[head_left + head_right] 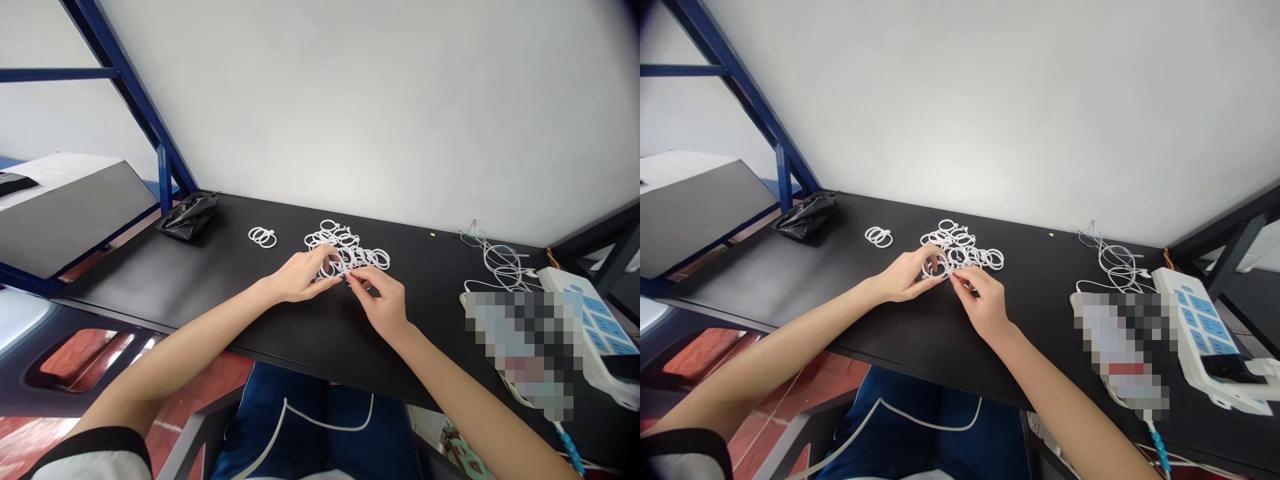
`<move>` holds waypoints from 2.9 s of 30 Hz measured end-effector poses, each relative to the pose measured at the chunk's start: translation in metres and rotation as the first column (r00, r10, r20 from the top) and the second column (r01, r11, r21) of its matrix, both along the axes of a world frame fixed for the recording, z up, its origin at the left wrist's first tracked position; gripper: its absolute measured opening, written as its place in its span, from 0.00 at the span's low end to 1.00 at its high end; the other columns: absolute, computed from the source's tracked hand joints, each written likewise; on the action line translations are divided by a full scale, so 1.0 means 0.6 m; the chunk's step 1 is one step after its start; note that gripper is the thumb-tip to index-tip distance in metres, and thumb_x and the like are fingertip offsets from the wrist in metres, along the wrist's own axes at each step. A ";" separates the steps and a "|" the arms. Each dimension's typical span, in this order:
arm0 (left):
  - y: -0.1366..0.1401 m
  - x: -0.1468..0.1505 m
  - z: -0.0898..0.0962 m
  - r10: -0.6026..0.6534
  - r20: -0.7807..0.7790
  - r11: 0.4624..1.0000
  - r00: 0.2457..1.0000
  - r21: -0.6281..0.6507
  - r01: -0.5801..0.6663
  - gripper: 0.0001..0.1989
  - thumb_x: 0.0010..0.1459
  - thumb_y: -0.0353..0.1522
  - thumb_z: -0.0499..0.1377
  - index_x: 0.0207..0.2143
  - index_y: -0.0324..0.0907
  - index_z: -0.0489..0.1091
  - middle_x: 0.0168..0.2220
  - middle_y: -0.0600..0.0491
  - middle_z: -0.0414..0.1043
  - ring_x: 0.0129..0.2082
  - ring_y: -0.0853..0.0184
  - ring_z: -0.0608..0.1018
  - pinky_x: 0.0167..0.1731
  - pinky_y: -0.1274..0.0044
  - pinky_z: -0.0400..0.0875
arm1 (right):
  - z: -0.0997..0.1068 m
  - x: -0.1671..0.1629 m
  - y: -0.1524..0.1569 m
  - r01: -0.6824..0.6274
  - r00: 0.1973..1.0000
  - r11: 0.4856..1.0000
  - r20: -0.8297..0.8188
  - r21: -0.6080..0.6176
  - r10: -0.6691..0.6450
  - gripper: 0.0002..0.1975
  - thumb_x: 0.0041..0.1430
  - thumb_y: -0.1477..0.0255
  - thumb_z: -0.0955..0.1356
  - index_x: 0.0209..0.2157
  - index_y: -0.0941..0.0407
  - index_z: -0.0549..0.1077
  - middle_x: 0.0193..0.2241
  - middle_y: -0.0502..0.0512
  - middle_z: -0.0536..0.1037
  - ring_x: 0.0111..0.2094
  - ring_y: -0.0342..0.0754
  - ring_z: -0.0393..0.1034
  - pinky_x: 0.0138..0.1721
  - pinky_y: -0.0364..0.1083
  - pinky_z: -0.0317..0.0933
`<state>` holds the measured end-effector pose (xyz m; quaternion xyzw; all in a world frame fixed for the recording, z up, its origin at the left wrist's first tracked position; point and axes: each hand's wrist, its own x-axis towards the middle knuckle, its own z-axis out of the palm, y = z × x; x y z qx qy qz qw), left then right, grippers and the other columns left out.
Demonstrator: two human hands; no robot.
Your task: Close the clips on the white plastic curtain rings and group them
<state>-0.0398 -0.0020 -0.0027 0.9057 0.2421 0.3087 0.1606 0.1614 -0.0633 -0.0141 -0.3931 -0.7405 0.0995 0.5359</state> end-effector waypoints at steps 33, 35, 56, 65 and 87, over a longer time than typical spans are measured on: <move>-0.006 0.001 0.003 -0.030 0.055 0.995 0.998 -0.090 0.035 0.15 0.66 0.41 0.53 0.47 0.41 0.59 0.42 0.48 0.72 0.35 0.68 0.76 0.33 0.77 0.71 | -0.004 0.007 0.003 -0.037 0.999 0.999 0.020 0.032 0.036 0.05 0.61 0.78 0.68 0.33 0.55 0.76 0.29 0.53 0.79 0.28 0.44 0.73 0.28 0.43 0.68; -0.007 0.001 0.004 -0.032 0.058 0.995 0.998 -0.089 0.038 0.15 0.65 0.41 0.53 0.47 0.41 0.59 0.42 0.48 0.72 0.35 0.68 0.76 0.33 0.77 0.71 | -0.005 0.008 0.003 -0.037 0.999 0.999 0.023 0.036 0.036 0.05 0.61 0.78 0.68 0.33 0.55 0.76 0.29 0.53 0.79 0.28 0.43 0.73 0.28 0.43 0.68; 0.002 -0.004 0.005 0.033 0.028 0.988 0.999 0.153 -0.037 0.20 0.64 0.44 0.55 0.51 0.40 0.61 0.42 0.47 0.72 0.34 0.68 0.75 0.29 0.79 0.69 | 0.004 -0.001 -0.001 -0.004 1.000 0.999 0.001 0.036 0.004 0.05 0.61 0.78 0.68 0.35 0.55 0.76 0.29 0.52 0.79 0.28 0.43 0.72 0.27 0.42 0.68; 0.005 -0.002 0.002 0.075 -0.007 0.976 0.997 0.205 -0.072 0.20 0.63 0.43 0.56 0.51 0.40 0.63 0.45 0.46 0.72 0.37 0.68 0.77 0.28 0.80 0.70 | 0.003 0.000 -0.004 -0.020 1.000 0.999 -0.001 0.031 0.020 0.05 0.61 0.77 0.68 0.37 0.54 0.76 0.30 0.53 0.79 0.28 0.44 0.73 0.27 0.43 0.69; 0.111 -0.150 0.021 0.789 -0.312 0.585 0.529 0.122 -0.802 0.24 0.65 0.45 0.48 0.56 0.42 0.65 0.50 0.46 0.68 0.43 0.58 0.77 0.40 0.72 0.71 | 0.016 -0.002 -0.009 -0.012 1.000 0.999 -0.012 0.041 0.013 0.07 0.62 0.77 0.66 0.34 0.54 0.76 0.28 0.52 0.79 0.26 0.43 0.70 0.25 0.43 0.68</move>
